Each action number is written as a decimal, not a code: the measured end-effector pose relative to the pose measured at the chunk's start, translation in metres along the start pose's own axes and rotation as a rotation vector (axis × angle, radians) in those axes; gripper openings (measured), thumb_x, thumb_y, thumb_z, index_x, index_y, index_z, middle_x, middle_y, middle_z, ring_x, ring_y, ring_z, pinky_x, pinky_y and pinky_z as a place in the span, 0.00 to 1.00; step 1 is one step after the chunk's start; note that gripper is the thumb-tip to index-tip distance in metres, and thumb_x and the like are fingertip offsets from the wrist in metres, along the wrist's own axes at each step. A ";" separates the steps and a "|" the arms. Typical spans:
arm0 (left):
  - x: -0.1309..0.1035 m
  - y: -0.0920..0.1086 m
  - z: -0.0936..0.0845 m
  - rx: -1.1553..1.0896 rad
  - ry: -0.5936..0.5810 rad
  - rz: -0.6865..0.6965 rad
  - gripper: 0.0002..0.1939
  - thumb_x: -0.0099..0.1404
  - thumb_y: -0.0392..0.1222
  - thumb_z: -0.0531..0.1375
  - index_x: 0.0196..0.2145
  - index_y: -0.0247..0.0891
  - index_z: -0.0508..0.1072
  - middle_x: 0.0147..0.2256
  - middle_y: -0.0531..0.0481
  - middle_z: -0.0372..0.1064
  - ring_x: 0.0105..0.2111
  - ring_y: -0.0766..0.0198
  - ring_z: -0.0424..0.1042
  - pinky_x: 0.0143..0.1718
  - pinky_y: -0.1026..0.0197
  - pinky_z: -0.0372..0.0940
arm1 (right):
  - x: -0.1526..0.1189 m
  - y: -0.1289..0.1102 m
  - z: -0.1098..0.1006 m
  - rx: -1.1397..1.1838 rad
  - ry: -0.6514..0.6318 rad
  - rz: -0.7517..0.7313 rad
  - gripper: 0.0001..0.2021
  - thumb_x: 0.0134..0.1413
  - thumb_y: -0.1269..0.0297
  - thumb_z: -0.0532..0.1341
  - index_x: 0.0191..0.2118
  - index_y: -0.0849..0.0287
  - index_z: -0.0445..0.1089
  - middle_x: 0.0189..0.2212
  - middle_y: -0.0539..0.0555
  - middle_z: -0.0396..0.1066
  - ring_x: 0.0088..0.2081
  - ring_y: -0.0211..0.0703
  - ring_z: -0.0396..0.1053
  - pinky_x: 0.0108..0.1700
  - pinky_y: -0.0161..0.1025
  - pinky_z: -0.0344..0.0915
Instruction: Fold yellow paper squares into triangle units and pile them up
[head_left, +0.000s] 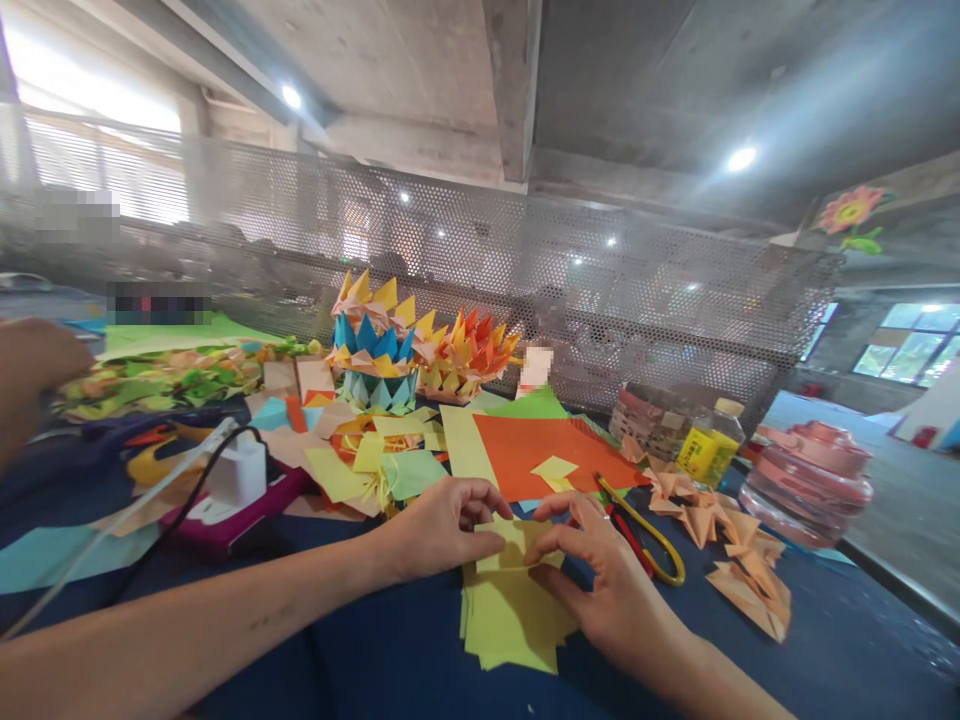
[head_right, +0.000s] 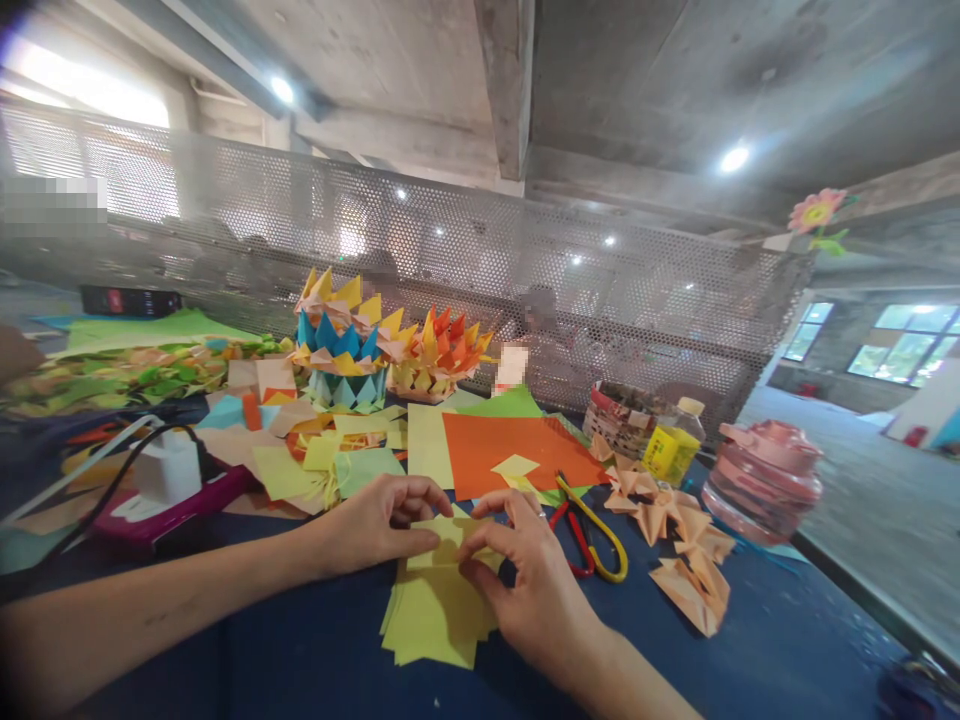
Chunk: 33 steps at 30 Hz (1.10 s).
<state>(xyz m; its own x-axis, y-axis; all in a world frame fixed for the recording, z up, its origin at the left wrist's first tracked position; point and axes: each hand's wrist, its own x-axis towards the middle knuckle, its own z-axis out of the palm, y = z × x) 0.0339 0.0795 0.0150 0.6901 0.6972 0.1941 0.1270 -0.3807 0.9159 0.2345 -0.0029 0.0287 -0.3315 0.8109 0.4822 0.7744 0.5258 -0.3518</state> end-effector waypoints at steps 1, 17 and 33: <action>0.000 0.001 0.000 0.008 0.010 0.000 0.15 0.53 0.39 0.61 0.39 0.32 0.69 0.21 0.59 0.61 0.21 0.69 0.60 0.25 0.67 0.54 | 0.000 0.001 0.000 -0.028 0.009 -0.013 0.04 0.55 0.69 0.61 0.31 0.54 0.72 0.42 0.55 0.64 0.46 0.49 0.65 0.49 0.46 0.62; -0.009 0.009 0.007 0.286 0.110 0.023 0.14 0.53 0.31 0.55 0.39 0.33 0.69 0.16 0.60 0.61 0.17 0.70 0.59 0.20 0.69 0.51 | -0.002 -0.012 -0.004 -0.033 -0.143 -0.162 0.08 0.51 0.75 0.62 0.34 0.54 0.71 0.39 0.52 0.67 0.44 0.46 0.64 0.47 0.43 0.61; -0.024 0.016 0.009 0.637 0.036 0.257 0.09 0.47 0.29 0.55 0.22 0.37 0.73 0.13 0.60 0.53 0.14 0.73 0.54 0.20 0.70 0.50 | -0.001 -0.014 -0.010 0.035 -0.296 -0.176 0.12 0.46 0.81 0.59 0.35 0.59 0.67 0.38 0.54 0.68 0.43 0.45 0.63 0.48 0.42 0.61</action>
<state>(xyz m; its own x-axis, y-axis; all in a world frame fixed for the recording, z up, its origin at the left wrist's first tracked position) 0.0264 0.0512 0.0220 0.7318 0.5523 0.3993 0.3640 -0.8120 0.4561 0.2291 -0.0137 0.0413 -0.6042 0.7435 0.2866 0.6740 0.6687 -0.3140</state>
